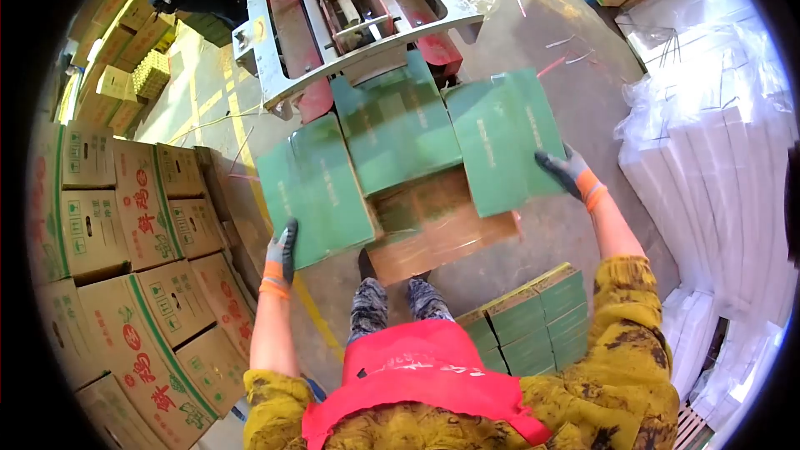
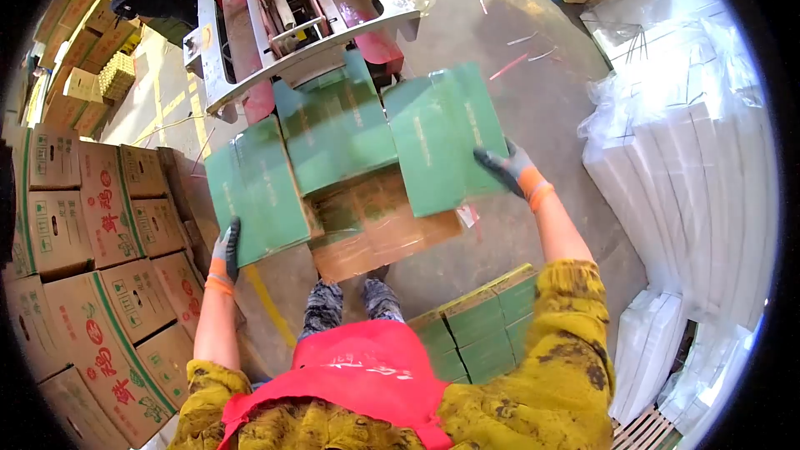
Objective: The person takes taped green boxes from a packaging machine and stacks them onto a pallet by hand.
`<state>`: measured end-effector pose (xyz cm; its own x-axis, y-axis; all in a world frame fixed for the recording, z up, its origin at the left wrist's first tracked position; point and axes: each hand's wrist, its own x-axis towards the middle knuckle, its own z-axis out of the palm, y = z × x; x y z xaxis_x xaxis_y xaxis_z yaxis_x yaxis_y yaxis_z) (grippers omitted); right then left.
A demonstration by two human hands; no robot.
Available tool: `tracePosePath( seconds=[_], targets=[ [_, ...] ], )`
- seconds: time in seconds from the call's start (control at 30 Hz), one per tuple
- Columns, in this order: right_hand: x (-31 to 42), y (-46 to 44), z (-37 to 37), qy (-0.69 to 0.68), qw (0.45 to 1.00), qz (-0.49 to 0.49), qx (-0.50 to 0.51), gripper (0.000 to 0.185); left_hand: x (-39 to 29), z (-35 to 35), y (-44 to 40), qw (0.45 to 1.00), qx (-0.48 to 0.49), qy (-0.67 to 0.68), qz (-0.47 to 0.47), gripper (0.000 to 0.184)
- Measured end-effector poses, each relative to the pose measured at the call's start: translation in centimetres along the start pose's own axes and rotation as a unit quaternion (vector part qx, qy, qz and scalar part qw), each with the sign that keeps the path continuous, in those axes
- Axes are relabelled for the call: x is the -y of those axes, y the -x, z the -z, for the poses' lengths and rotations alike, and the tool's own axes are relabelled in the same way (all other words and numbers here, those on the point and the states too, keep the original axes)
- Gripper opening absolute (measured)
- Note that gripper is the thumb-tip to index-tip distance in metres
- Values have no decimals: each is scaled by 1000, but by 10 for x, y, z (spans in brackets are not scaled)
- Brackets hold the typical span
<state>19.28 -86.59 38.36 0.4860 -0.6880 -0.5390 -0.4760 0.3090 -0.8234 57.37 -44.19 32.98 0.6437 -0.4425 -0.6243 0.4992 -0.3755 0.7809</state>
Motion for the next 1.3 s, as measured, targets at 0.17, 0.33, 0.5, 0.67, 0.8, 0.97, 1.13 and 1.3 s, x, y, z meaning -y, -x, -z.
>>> tracePosePath(
  seconds=[0.17, 0.33, 0.5, 0.67, 0.8, 0.97, 1.13, 1.3],
  targets=[
    [-87, 98, -7, -113, 992, -52, 0, 60, 17, 46, 62, 997, 24, -19, 66, 49],
    [-114, 159, -2, -174, 977, -101, -75, 63, 72, 56, 117, 999, 4, 9, 49, 52],
    [-74, 94, -5, -67, 994, -43, -81, 57, 52, 60, 77, 999, -2, 8, 53, 46],
    [-90, 76, -12, -42, 998, -7, -35, 61, 58, 61, 24, 997, 42, -64, -7, 50],
    [-110, 125, -28, -131, 987, -1, -88, 61, 33, 63, 15, 993, 93, -63, -22, 50],
    [-173, 284, -98, -235, 951, -11, -203, 68, 16, 120, 46, 976, 155, -138, -70, 44],
    [-328, 473, -231, -421, 853, -73, -300, 88, 1, 158, 95, 936, 273, -209, -77, 41],
    [-425, 633, -407, -572, 705, -66, -415, 82, 7, 126, 127, 836, 339, -415, -120, 55]
  ],
)
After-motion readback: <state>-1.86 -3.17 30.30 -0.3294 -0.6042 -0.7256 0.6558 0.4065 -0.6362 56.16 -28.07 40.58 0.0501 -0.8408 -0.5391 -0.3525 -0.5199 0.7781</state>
